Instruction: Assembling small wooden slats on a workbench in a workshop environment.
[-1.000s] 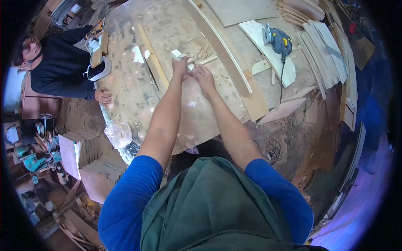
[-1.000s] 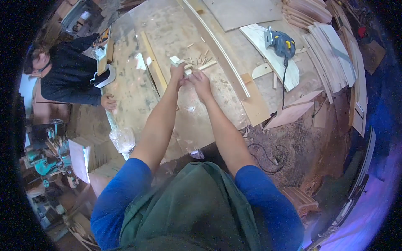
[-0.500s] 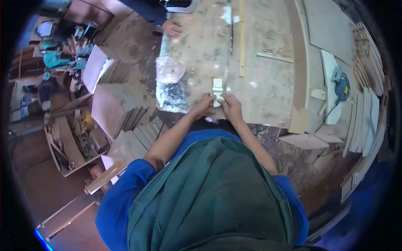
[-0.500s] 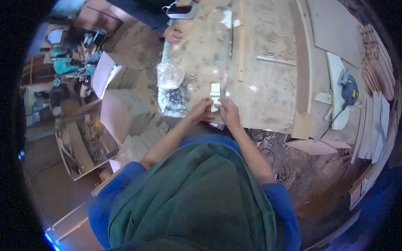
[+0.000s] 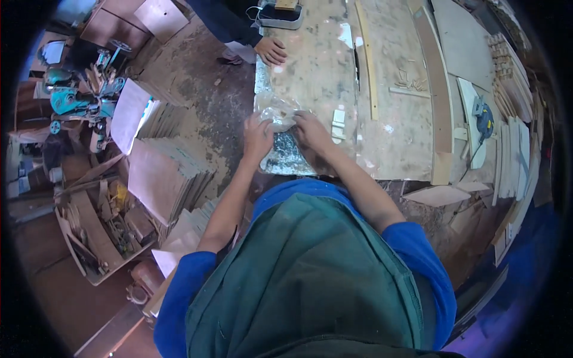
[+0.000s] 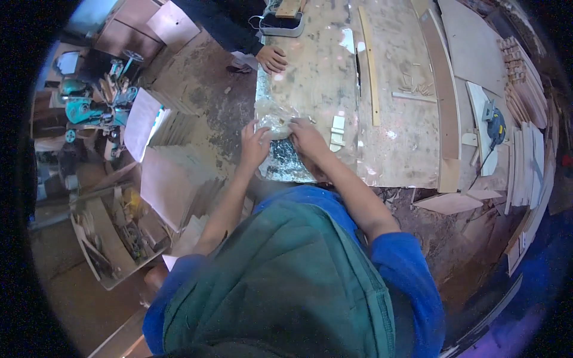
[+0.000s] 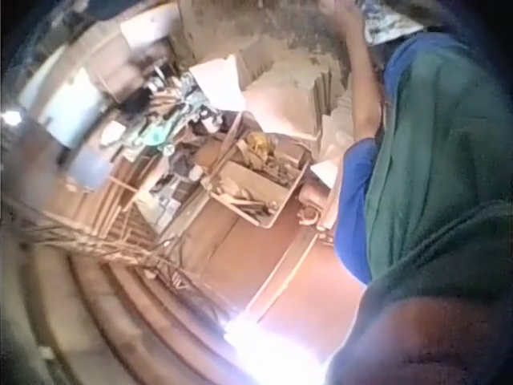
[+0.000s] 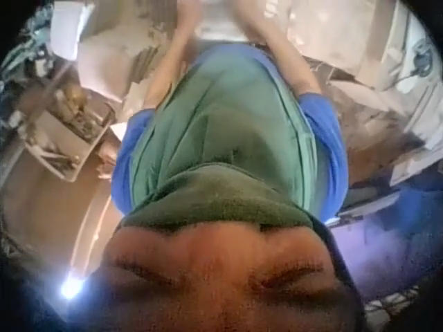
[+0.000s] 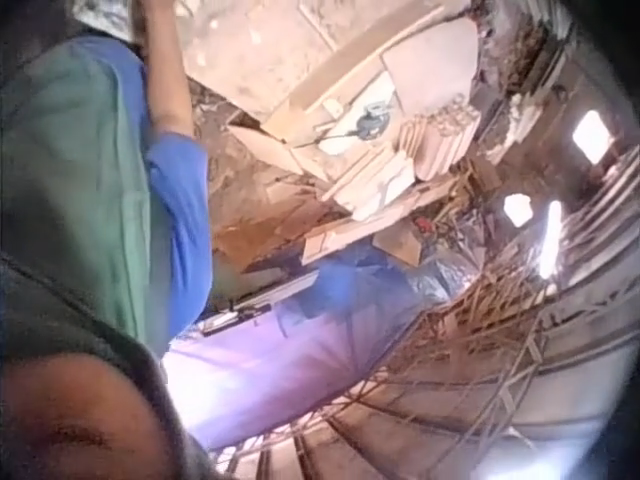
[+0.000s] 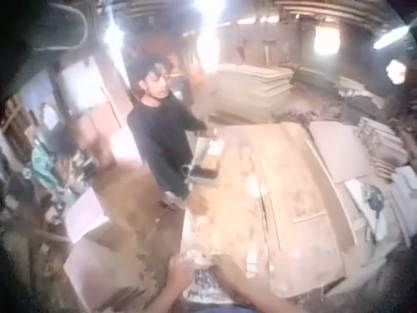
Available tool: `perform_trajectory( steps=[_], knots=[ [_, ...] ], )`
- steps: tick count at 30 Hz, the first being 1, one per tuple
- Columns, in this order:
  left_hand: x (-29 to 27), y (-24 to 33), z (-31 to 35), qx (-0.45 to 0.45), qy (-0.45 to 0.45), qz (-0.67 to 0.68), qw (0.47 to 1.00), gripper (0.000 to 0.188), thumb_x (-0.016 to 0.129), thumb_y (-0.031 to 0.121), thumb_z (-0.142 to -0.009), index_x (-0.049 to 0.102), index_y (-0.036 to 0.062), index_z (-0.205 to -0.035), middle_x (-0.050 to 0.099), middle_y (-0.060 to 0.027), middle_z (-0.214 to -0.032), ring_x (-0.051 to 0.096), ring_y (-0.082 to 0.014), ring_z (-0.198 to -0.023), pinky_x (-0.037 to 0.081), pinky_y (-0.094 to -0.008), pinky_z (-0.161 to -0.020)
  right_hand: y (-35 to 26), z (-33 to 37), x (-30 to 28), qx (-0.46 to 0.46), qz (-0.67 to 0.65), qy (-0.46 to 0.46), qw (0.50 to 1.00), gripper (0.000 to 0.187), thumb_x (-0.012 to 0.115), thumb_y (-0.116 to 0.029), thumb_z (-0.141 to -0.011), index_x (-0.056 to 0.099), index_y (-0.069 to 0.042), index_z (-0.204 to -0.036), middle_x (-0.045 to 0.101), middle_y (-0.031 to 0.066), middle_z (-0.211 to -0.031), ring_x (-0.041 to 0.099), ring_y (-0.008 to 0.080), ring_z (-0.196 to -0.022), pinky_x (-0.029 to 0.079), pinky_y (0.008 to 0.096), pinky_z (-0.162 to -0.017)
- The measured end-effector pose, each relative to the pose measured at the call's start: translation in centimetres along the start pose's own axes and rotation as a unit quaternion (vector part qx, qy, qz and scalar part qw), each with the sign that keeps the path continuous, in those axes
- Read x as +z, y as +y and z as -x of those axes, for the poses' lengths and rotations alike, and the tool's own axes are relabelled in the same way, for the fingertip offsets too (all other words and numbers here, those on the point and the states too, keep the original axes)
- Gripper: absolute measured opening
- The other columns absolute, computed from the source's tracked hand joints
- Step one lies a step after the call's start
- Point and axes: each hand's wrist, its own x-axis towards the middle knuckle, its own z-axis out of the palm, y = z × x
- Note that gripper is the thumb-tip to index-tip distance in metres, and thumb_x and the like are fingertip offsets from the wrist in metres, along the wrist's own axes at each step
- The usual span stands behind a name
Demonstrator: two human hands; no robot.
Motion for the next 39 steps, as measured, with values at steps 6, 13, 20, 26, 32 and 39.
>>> perform_trajectory(
  steps=[6, 13, 20, 26, 32, 39],
  knots=[
    [3.5, -7.9, -3.2, 0.013, -0.09, -0.007, 0.996, 0.037, 0.065, 0.013, -0.08, 0.064, 0.0069, -0.117, 0.045, -0.0233, -0.136, 0.043, -0.0438, -0.125, 0.039, -0.0472, -0.105, -2.1, -7.1, 5.9, 0.039, 0.309, -0.132, 0.941, 0.014, 0.062, -0.012, -0.075, 0.07, -0.005, -0.084, 0.068, 0.015, -0.09, 0.066, 0.0314, -0.09, 0.054, 0.0415, -0.078],
    [5.1, -10.1, -4.7, -0.079, -0.241, 0.153, 0.955, 0.059, 0.064, 0.007, -0.076, 0.045, 0.0052, -0.132, 0.047, -0.028, -0.132, 0.049, -0.0451, -0.121, 0.044, -0.046, -0.1, 1.5, -5.1, 8.5, 0.063, 0.335, -0.014, 0.94, 0.013, 0.058, -0.017, -0.078, 0.067, -0.008, -0.08, 0.062, 0.0114, -0.094, 0.06, 0.028, -0.093, 0.047, 0.0408, -0.081],
    [10.8, -15.2, -4.4, -0.213, -0.079, 0.257, 0.939, 0.066, 0.064, 0.01, -0.07, 0.04, 0.0019, -0.131, 0.062, -0.022, -0.111, 0.059, -0.0363, -0.109, 0.045, -0.0441, -0.096, 1.0, -4.3, 9.0, -0.026, 0.256, -0.048, 0.965, 0.014, 0.059, -0.016, -0.073, 0.067, -0.005, -0.078, 0.063, 0.0122, -0.099, 0.061, 0.0312, -0.094, 0.05, 0.0413, -0.081],
    [10.8, -16.3, -4.5, -0.317, -0.146, 0.371, 0.861, 0.051, 0.064, 0.014, -0.069, 0.057, -0.0016, -0.118, 0.065, -0.0213, -0.107, 0.063, -0.0361, -0.103, 0.049, -0.0436, -0.09, -1.5, -3.0, 9.3, 0.005, 0.295, -0.032, 0.955, 0.039, 0.057, -0.017, -0.08, 0.06, -0.003, -0.116, 0.063, 0.0131, -0.107, 0.064, 0.0332, -0.087, 0.049, 0.0453, -0.08],
    [4.2, -10.0, -6.6, -0.265, -0.249, 0.276, 0.89, 0.044, 0.058, 0.009, -0.069, 0.062, -0.0035, -0.111, 0.068, -0.0168, -0.097, 0.066, -0.0295, -0.091, 0.052, -0.0405, -0.079, 0.4, -3.6, 9.9, 0.051, 0.326, -0.111, 0.938, 0.033, 0.056, -0.02, -0.084, 0.061, -0.003, -0.111, 0.065, 0.0147, -0.096, 0.066, 0.0336, -0.082, 0.051, 0.0481, -0.072],
    [5.7, -13.1, -6.9, -0.37, -0.315, 0.504, 0.714, 0.041, 0.056, 0.002, -0.065, 0.059, 0.0009, -0.106, 0.061, -0.0075, -0.094, 0.06, -0.0211, -0.082, 0.052, -0.0365, -0.07, 1.2, -5.7, 9.1, 0.131, 0.159, -0.154, 0.966, 0.025, 0.06, -0.028, -0.085, 0.066, -0.007, -0.096, 0.068, 0.0176, -0.088, 0.066, 0.039, -0.08, 0.052, 0.0512, -0.072]
  ],
)
